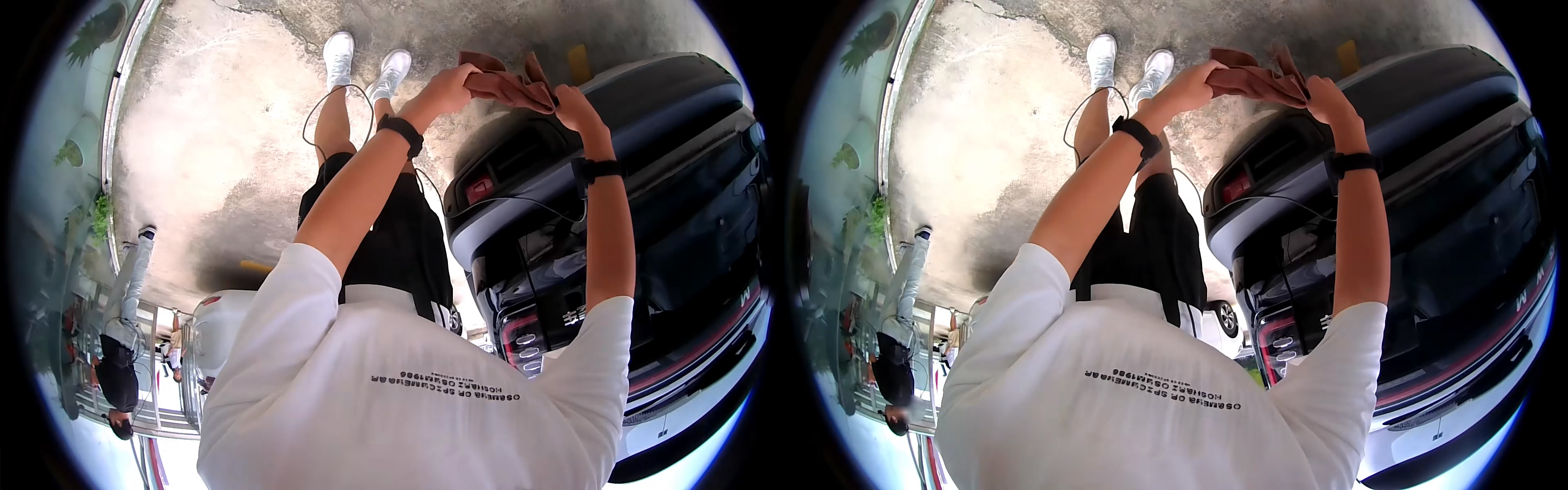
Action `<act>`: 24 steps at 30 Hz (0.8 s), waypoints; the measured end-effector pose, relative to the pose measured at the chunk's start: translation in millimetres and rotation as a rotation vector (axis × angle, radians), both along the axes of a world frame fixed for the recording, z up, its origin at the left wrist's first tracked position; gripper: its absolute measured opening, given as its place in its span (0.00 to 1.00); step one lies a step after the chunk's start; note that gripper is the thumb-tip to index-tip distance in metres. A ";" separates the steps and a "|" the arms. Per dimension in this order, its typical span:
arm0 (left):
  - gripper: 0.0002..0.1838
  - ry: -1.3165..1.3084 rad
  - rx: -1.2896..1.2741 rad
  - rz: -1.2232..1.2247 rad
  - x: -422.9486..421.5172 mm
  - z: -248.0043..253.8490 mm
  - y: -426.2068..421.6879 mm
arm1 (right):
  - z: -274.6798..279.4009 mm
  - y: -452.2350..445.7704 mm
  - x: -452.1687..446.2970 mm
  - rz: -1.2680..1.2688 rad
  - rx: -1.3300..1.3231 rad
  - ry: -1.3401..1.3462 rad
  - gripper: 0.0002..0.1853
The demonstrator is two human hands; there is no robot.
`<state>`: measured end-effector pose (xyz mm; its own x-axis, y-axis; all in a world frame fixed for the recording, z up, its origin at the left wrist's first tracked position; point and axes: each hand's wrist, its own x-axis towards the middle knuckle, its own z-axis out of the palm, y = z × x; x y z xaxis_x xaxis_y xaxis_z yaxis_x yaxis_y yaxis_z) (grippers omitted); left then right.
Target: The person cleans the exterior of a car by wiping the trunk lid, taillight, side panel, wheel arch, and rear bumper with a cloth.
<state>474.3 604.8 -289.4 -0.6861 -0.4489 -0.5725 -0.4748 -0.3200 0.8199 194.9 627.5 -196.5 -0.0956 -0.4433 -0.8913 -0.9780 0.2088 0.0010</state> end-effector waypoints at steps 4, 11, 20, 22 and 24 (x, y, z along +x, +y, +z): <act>0.30 0.036 0.093 0.050 3.8 16.1 -0.3 | 42.4 4.2 -6.7 -0.196 -0.011 0.031 0.14; 0.39 0.174 1.128 0.064 -19.5 60.5 52.5 | 86.6 100.5 132.0 -0.712 -0.217 -0.003 0.13; 0.30 0.113 0.976 0.076 -25.4 49.6 126.9 | 110.2 144.6 128.3 -0.937 -0.707 -0.054 0.13; 0.29 0.100 0.945 0.133 -50.4 47.7 128.8 | 101.3 145.5 97.8 -0.761 -0.887 0.288 0.17; 0.30 0.188 0.695 0.230 -81.4 34.6 134.5 | 80.5 153.1 70.0 -0.746 -0.892 0.380 0.22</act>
<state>392.9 739.3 -254.7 -0.7325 -0.1709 -0.6589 -0.2058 -0.8671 0.4537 265.0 780.6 -116.0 -0.7757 -0.6097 -0.1630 -0.5868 0.7918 -0.1693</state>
